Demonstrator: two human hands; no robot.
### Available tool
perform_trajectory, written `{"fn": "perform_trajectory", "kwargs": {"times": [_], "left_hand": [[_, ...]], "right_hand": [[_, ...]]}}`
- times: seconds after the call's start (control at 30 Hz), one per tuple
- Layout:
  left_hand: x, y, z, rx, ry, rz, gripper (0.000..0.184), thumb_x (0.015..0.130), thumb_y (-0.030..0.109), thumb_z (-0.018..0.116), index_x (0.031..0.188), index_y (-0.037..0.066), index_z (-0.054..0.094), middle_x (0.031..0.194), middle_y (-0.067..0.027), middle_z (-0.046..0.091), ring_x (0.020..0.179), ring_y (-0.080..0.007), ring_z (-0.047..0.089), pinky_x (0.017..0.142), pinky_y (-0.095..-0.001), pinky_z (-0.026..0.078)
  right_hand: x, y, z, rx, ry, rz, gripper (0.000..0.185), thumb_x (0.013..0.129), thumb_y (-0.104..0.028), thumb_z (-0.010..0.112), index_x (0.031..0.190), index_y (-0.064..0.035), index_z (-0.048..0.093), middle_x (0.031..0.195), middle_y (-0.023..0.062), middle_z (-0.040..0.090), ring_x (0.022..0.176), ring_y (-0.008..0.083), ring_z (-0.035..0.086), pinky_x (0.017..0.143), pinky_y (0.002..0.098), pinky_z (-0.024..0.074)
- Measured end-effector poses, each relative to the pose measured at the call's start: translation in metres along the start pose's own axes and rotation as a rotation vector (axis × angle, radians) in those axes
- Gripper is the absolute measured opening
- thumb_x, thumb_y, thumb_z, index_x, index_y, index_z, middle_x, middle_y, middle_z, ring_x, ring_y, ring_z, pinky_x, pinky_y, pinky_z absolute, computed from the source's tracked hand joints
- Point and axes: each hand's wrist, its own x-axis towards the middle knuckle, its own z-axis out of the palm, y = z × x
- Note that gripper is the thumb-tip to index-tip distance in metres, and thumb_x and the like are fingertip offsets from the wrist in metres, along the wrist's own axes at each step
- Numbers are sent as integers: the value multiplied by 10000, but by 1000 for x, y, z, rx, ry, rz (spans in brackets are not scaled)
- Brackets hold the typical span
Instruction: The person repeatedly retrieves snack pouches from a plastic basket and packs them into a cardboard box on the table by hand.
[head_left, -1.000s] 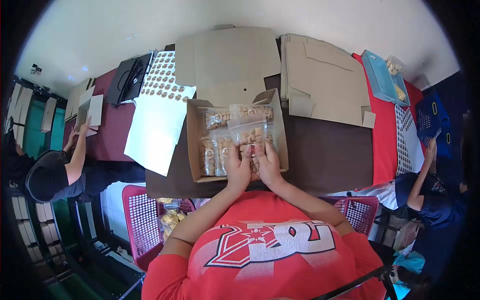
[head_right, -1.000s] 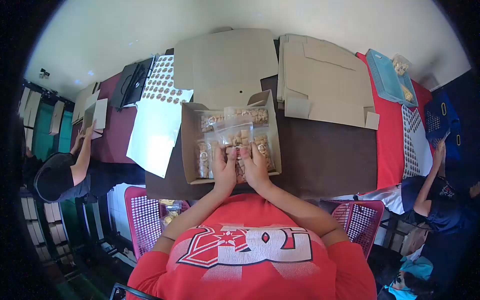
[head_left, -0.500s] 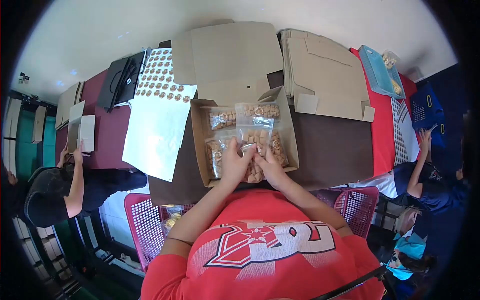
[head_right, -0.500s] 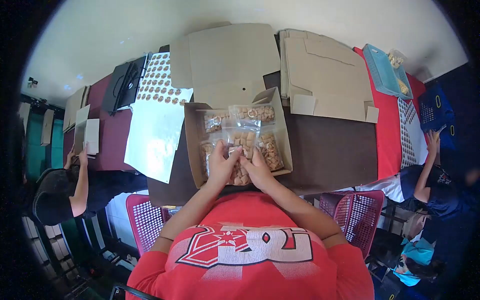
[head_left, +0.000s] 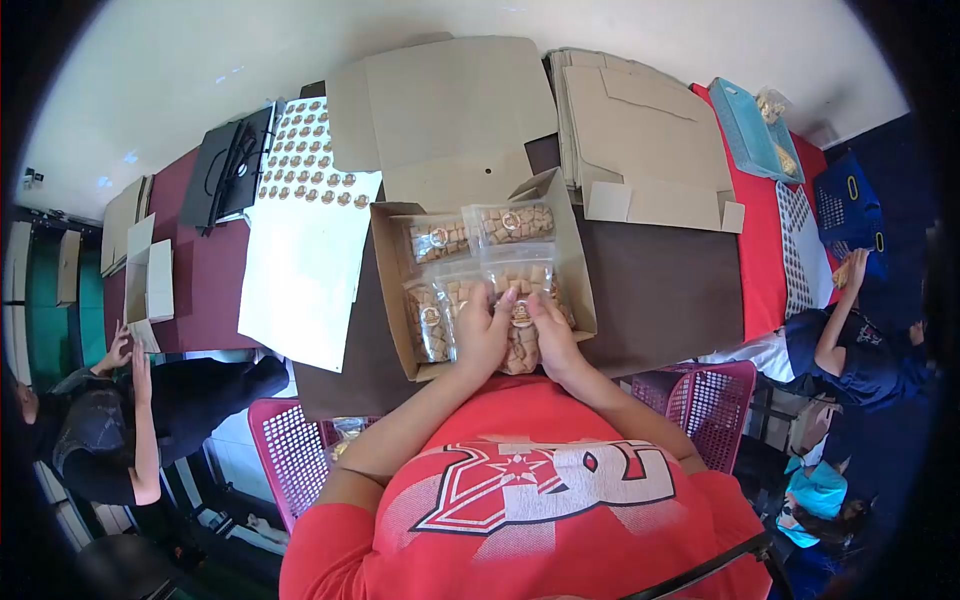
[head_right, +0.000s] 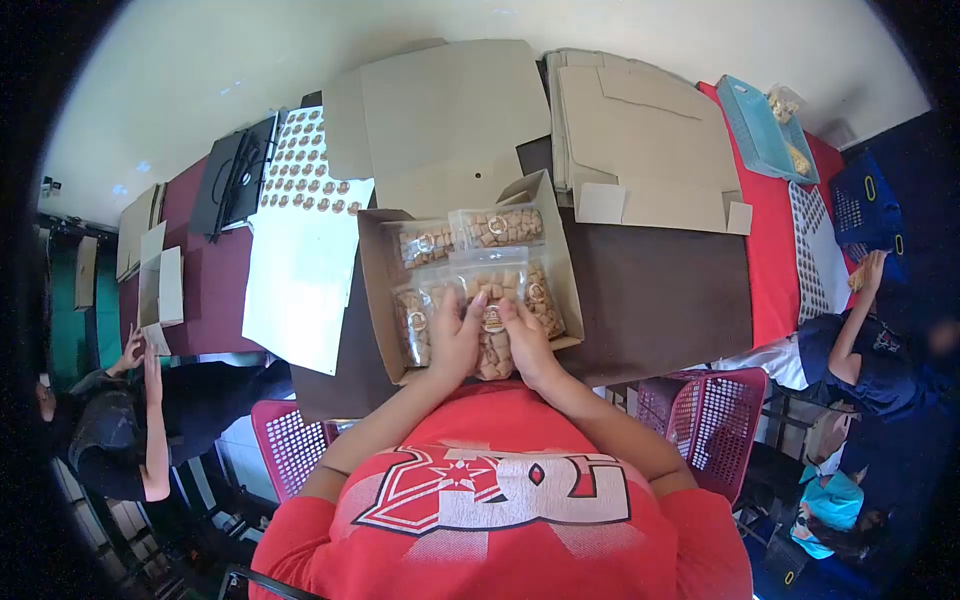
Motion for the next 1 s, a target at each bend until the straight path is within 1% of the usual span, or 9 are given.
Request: {"fn": "perform_trajectory", "kwargs": {"times": [0.1,0.23,0.3,0.43,0.5,0.53,0.63,0.8,1.0], "left_hand": [[6,0,5,-89,-20,55,283,927,281,543,955,1,517,808,-200,620,739,-313,628,644,-377,466],[19,-28,6,-422,-53,-1,294,925,240,533,1104,8,513,893,-159,643,796,-274,642,717,-366,488],[28,-24,-25,-97,84,161,291,916,213,530,1139,27,510,946,-147,643,859,-251,635,751,-359,485],[23,-46,-67,-36,-31,-173,250,892,205,544,1099,67,567,1015,-112,633,916,-242,600,845,-391,436],[15,-42,-79,504,-218,-60,250,880,241,559,1072,85,596,1059,-115,628,940,-259,586,885,-443,384],[7,-45,-79,593,-261,29,259,868,282,571,1073,128,612,1138,-100,609,1016,-278,554,902,-475,347],[-12,-52,-68,704,-365,166,304,868,306,578,1145,182,592,1224,-61,561,1123,-264,510,944,-472,326],[-27,-41,-53,801,-391,92,482,859,328,592,1323,258,477,1449,-94,314,1273,-379,349,1012,-529,299],[-35,-66,-43,836,-421,261,489,848,325,599,1319,270,479,1443,-88,336,1248,-390,375,988,-531,325]], "right_hand": [[5,9,-18,280,4,115,464,987,-398,402,1244,-24,498,1189,72,556,1089,140,518,956,287,392],[17,-10,-26,118,101,69,431,992,-398,386,1176,-32,520,1114,58,583,1008,136,558,904,287,429],[34,-1,-47,117,95,25,426,989,-388,400,1190,-29,515,1089,60,600,1005,139,564,903,284,427],[60,18,-63,-178,222,17,428,951,-382,492,1173,-17,511,1078,121,627,1018,198,583,890,325,434],[66,29,-67,-597,153,-29,469,902,-371,570,1192,-14,475,1082,181,620,1042,274,589,883,374,436],[78,56,-76,-555,132,-47,510,872,-348,606,1222,-20,432,1094,241,596,1060,342,574,880,412,434],[80,67,-71,-797,101,19,508,880,-329,597,1234,-20,405,1101,261,580,1039,363,573,875,424,435],[76,62,-62,-875,110,-26,513,862,-310,618,1227,-18,406,1083,261,577,1026,386,569,877,443,435],[61,37,-39,-993,172,-127,598,841,-207,649,1304,-3,330,1154,270,536,1061,349,559,909,403,431]]}}
